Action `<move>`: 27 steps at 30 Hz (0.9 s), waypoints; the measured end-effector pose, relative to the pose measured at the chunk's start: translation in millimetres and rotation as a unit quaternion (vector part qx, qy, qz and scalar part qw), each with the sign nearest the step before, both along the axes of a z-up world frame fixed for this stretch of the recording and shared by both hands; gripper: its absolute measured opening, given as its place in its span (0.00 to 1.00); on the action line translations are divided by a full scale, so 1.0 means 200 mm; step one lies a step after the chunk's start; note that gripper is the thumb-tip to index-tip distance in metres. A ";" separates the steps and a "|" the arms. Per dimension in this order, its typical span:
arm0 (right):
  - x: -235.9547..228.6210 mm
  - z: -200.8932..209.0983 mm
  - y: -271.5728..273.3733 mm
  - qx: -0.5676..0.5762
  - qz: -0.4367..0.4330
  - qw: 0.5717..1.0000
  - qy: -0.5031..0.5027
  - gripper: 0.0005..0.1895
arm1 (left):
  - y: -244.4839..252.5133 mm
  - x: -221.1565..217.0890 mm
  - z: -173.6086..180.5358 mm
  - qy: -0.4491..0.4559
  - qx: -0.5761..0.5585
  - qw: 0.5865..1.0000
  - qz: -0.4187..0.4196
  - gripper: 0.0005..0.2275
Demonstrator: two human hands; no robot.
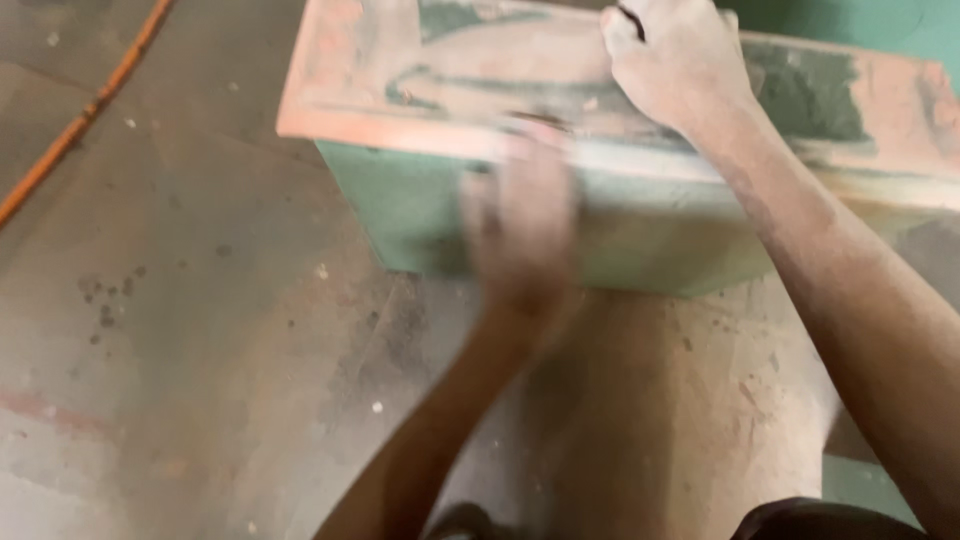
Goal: The person sands the surface of a green wooden cabinet using a sanding block, moving it back and forth across the top and edges. The person then flips the cabinet and continues sanding the other side.
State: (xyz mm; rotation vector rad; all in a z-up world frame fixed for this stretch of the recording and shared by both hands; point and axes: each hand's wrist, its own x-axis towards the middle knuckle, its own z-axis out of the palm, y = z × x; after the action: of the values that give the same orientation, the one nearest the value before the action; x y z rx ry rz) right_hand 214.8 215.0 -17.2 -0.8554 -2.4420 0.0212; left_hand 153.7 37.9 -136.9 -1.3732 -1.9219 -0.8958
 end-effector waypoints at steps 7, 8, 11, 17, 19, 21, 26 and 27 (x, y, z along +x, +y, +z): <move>0.07 -0.02 0.05 -0.030 0.040 0.998 0.034 0.14 | -0.22 -0.42 0.02 0.122 -0.045 0.991 0.034 0.22; 0.05 -0.04 0.07 -0.002 0.036 0.999 0.028 0.14 | -0.22 -0.48 0.03 0.118 -0.035 0.990 0.068 0.21; 0.01 -0.10 0.10 0.055 0.009 0.998 0.002 0.15 | -0.05 -0.37 0.01 -0.062 0.108 0.990 0.072 0.28; 0.03 -0.03 0.05 -0.017 0.016 0.999 0.022 0.17 | 0.01 -0.17 0.08 0.058 -0.045 0.989 -0.126 0.28; 0.05 -0.01 0.05 -0.059 0.019 0.998 0.030 0.17 | -0.10 -0.44 0.13 0.093 -0.072 0.992 -0.036 0.30; 0.01 -0.02 0.06 0.010 0.009 1.000 -0.006 0.16 | -0.16 -0.54 0.19 0.106 -0.070 0.991 0.037 0.29; -0.08 -0.04 0.05 0.100 0.002 0.993 -0.067 0.13 | -0.04 -0.34 0.23 0.097 0.088 0.991 -0.035 0.13; -0.05 -0.04 0.06 0.128 0.026 0.986 -0.101 0.11 | 0.00 -0.26 0.24 0.111 0.065 0.989 -0.072 0.18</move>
State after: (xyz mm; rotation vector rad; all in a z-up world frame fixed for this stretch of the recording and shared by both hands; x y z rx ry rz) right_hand 204.8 227.5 -24.5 -0.7075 -2.5796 -0.3692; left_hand 100.9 37.5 -89.2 -1.4809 -1.5861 -0.8794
